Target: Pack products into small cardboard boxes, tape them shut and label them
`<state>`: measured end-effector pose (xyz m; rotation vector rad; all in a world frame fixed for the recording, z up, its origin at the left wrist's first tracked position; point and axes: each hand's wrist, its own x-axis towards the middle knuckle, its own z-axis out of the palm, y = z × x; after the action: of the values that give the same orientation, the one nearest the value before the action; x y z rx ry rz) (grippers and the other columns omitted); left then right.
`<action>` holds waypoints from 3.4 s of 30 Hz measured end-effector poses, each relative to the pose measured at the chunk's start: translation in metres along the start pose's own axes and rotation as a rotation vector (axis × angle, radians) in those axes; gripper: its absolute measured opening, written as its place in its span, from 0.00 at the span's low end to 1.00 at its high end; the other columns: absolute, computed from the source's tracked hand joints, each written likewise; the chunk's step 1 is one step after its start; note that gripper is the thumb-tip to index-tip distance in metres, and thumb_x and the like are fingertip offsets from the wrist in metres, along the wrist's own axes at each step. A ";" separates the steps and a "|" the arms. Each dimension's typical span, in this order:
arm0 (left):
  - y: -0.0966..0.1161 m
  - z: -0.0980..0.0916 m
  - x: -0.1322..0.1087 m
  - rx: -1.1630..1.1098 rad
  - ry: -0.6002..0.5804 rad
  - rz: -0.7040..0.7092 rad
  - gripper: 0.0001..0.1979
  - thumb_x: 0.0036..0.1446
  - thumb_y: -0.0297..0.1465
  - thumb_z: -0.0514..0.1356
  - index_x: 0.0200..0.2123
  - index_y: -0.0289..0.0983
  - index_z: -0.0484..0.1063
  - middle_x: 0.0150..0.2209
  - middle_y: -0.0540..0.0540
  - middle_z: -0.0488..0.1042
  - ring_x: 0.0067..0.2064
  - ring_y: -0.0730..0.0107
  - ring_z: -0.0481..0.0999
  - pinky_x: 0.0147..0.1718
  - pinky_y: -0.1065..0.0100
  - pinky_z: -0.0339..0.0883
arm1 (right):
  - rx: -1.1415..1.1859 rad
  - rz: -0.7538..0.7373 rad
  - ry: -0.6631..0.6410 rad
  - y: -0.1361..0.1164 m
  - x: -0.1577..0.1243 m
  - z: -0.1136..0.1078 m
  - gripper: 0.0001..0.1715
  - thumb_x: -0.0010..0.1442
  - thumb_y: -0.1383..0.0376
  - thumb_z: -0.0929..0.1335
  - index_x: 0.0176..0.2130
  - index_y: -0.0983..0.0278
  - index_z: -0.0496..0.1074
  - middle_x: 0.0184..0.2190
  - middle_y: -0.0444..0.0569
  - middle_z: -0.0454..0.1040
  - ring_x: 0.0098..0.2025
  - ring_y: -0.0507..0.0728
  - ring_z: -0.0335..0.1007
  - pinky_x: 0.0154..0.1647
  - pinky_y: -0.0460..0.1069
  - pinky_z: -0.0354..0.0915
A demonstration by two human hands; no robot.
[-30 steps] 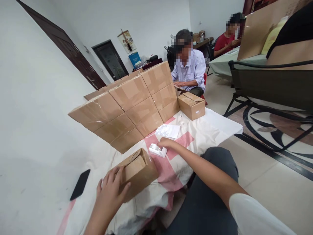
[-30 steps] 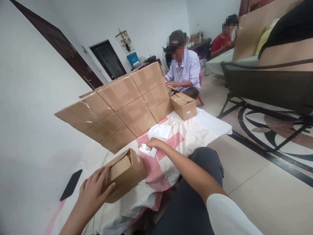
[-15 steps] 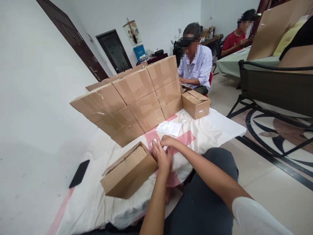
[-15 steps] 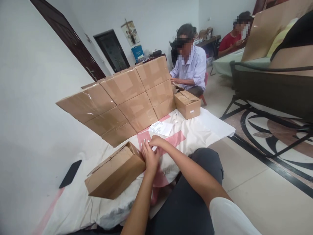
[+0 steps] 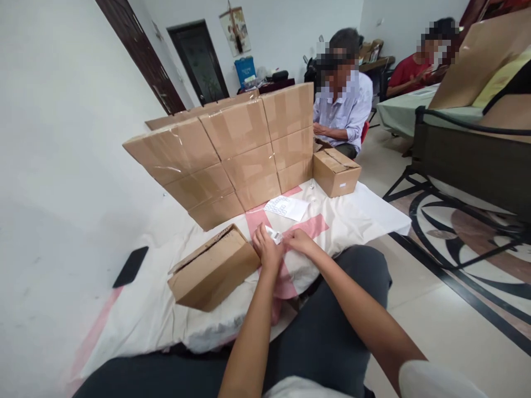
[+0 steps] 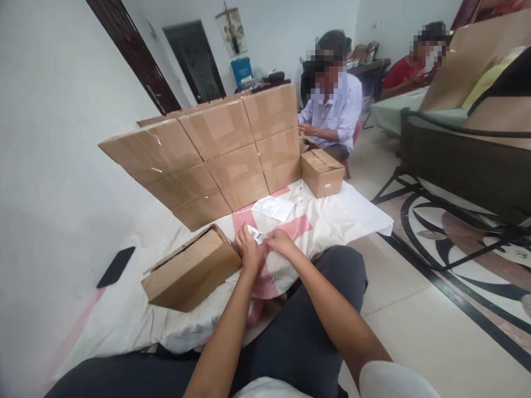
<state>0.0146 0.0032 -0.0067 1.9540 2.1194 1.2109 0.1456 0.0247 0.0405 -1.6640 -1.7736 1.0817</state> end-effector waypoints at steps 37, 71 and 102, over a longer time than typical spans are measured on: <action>0.001 -0.249 0.001 -0.220 0.236 0.127 0.13 0.65 0.38 0.57 0.31 0.39 0.74 0.36 0.48 0.73 0.42 0.66 0.74 0.45 0.65 0.68 | 0.185 -0.829 0.024 -0.075 -0.019 0.007 0.25 0.65 0.56 0.66 0.58 0.63 0.72 0.57 0.56 0.74 0.58 0.63 0.68 0.59 0.57 0.63; -0.083 -0.257 0.037 -0.669 -0.322 -0.291 0.16 0.49 0.41 0.72 0.32 0.39 0.71 0.31 0.49 0.81 0.34 0.68 0.79 0.37 0.68 0.67 | -0.122 -1.024 -0.121 -0.105 -0.027 0.067 0.37 0.60 0.61 0.74 0.65 0.59 0.64 0.63 0.55 0.69 0.70 0.64 0.53 0.65 0.62 0.61; -0.097 -0.257 0.044 -0.600 -0.175 -0.084 0.13 0.61 0.45 0.60 0.33 0.41 0.68 0.58 0.41 0.75 0.62 0.52 0.71 0.63 0.50 0.60 | -0.155 -1.007 -0.098 -0.104 -0.029 0.070 0.34 0.62 0.62 0.73 0.64 0.59 0.64 0.62 0.53 0.69 0.70 0.65 0.53 0.66 0.63 0.61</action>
<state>-0.2036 -0.0840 0.1419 1.6128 1.4994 1.3882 0.0331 -0.0144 0.0884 -0.5695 -2.3566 0.5523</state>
